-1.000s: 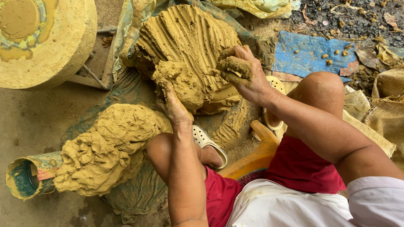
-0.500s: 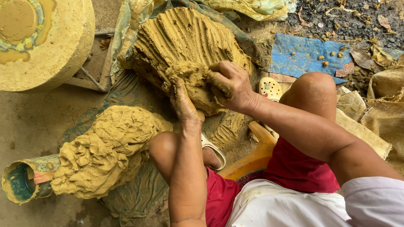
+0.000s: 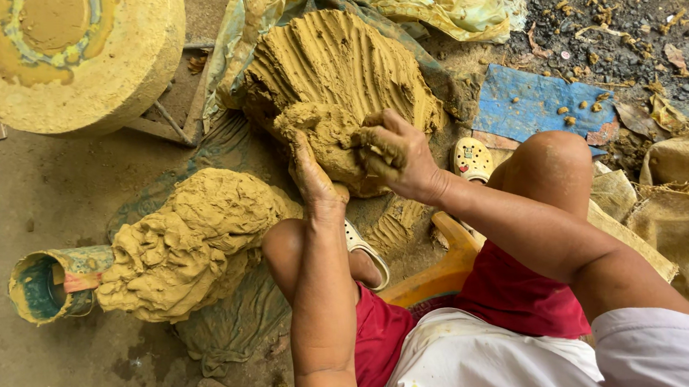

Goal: The person kneads and folds pieces of clay by hand on a low workspace, pulling sections from a larger mass and pressing them together repeatedly.

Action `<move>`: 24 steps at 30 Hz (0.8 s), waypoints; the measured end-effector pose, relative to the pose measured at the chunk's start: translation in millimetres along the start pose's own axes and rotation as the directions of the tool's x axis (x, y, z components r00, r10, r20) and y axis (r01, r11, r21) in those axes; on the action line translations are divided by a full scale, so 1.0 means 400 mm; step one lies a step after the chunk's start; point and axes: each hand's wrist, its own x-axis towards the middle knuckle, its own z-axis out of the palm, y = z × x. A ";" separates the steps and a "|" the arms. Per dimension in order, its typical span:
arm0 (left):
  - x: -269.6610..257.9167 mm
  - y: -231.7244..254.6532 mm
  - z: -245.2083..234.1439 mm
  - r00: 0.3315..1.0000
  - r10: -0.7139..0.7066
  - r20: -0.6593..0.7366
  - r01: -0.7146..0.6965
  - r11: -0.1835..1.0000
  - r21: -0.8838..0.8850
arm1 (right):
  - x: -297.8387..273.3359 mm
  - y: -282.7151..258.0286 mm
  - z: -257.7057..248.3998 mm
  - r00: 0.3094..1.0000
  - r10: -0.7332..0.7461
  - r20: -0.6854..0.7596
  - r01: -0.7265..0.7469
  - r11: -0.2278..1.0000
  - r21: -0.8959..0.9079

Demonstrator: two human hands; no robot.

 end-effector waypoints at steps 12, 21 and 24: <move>0.007 -0.040 -0.018 0.909 0.415 0.043 -0.392 0.816 0.425 | -0.018 0.038 -0.020 0.991 0.078 0.111 -0.078 0.997 -0.009; 0.043 -0.054 -0.072 0.938 0.344 0.036 -0.328 0.855 0.401 | 0.028 -0.003 -0.122 0.908 0.298 0.296 -0.366 0.906 0.211; 0.057 -0.053 -0.098 0.994 0.083 -0.075 -0.047 0.917 0.396 | 0.023 0.007 -0.142 0.778 0.338 0.530 -0.539 0.792 0.286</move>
